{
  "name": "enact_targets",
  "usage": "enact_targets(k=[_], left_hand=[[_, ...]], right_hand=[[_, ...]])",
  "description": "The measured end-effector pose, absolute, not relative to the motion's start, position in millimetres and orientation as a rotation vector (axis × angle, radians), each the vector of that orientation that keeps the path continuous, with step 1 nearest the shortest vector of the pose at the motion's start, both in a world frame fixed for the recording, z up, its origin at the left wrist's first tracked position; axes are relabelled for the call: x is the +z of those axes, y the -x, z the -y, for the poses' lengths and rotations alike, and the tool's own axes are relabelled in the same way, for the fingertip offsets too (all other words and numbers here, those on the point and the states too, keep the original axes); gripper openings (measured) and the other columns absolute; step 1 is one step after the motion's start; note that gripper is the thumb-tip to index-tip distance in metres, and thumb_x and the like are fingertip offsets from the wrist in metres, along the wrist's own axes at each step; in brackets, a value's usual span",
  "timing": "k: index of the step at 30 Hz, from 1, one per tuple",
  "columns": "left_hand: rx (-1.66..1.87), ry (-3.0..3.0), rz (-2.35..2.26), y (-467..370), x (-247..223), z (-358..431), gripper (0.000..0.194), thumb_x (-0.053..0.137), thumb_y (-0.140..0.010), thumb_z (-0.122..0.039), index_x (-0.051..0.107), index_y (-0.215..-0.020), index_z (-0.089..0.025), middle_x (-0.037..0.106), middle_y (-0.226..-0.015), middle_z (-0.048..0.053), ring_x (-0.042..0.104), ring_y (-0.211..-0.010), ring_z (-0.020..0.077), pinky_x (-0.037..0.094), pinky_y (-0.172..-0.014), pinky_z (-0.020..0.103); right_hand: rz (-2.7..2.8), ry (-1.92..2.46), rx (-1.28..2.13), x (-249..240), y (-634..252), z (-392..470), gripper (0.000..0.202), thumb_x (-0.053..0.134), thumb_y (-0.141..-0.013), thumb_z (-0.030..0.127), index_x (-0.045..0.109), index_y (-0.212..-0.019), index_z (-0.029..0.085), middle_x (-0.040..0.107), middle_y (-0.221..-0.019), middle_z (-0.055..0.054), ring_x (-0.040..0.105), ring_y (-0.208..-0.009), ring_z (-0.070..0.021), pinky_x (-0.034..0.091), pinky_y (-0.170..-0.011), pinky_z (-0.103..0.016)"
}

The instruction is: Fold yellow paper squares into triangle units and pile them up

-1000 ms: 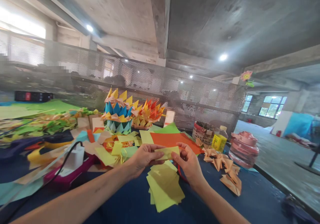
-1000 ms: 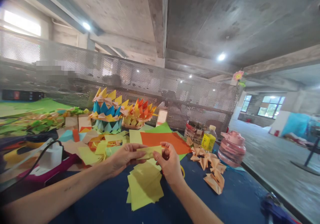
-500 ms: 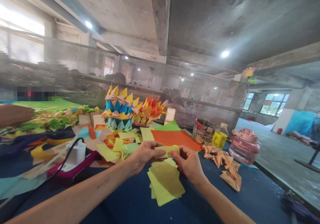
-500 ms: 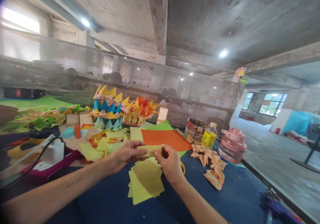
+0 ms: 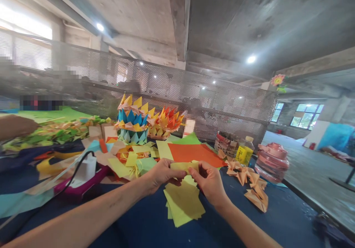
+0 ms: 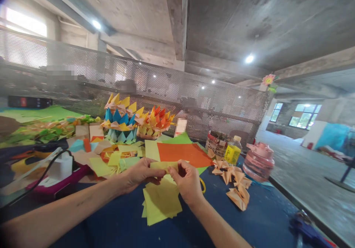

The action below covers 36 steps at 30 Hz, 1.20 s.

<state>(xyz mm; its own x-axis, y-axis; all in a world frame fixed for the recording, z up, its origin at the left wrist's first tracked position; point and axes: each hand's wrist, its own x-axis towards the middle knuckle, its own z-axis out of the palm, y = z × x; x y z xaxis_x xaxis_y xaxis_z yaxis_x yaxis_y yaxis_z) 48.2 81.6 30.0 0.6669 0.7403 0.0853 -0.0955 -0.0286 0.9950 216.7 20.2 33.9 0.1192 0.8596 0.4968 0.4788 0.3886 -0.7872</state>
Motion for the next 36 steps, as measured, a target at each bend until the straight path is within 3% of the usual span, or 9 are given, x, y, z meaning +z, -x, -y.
enact_targets(k=[8, 14, 20, 28, 36], left_hand=[[0.659, -1.642, -0.637, -51.0, 25.6, -87.1, 0.02, 0.058, -0.093, -0.027, 0.059, -0.107, -0.012, 0.062, -0.104, 0.006, 0.063, -0.086, 0.0184, 0.054, -0.075, 0.036], [0.648, -1.697, -0.662, -50.7, 25.2, -88.7, 0.022, 0.058, -0.093, -0.028, 0.059, -0.108, -0.013, 0.062, -0.105, 0.007, 0.063, -0.087, 0.019, 0.054, -0.075, 0.036], [0.651, -1.702, -0.654, -47.8, 25.4, -89.6, 0.026, 0.058, -0.093, -0.029, 0.058, -0.113, -0.013, 0.06, -0.112, 0.008, 0.062, -0.092, 0.0209, 0.054, -0.077, 0.038], [0.621, -1.693, -0.677, -46.8, 24.9, -96.0, 0.024, 0.057, -0.094, -0.029, 0.058, -0.112, -0.013, 0.061, -0.108, 0.007, 0.063, -0.088, 0.0194, 0.055, -0.075, 0.036], [0.706, -1.659, -0.741, -48.0, 20.8, -102.3, 0.027, 0.057, -0.093, -0.029, 0.057, -0.115, -0.014, 0.06, -0.113, 0.008, 0.062, -0.093, 0.0215, 0.054, -0.078, 0.039]], right_hand=[[1.511, 1.229, 0.436, 33.7, -217.4, -20.4, 0.036, 0.067, -0.075, 0.049, 0.055, -0.061, 0.018, 0.041, -0.051, 0.006, 0.036, -0.048, -0.0097, 0.029, -0.044, -0.021], [1.523, 1.213, 0.526, 35.8, -216.8, -21.1, 0.036, 0.071, -0.072, 0.05, 0.059, -0.064, 0.017, 0.051, -0.053, 0.004, 0.043, -0.049, -0.0109, 0.036, -0.047, -0.022], [1.539, 1.141, 0.692, 37.2, -212.3, -20.2, 0.038, 0.075, -0.066, 0.05, 0.063, -0.079, 0.016, 0.064, -0.067, 0.0, 0.055, -0.057, -0.014, 0.046, -0.056, -0.025], [1.528, 1.076, 0.763, 43.2, -211.6, -18.4, 0.035, 0.077, -0.065, 0.047, 0.063, -0.079, 0.018, 0.069, -0.073, -0.002, 0.061, -0.064, -0.0168, 0.049, -0.062, -0.026], [1.501, 1.062, 0.759, 42.3, -214.7, -19.9, 0.036, 0.079, -0.064, 0.044, 0.061, -0.084, 0.019, 0.068, -0.073, -0.001, 0.061, -0.061, -0.0161, 0.048, -0.058, -0.026]])
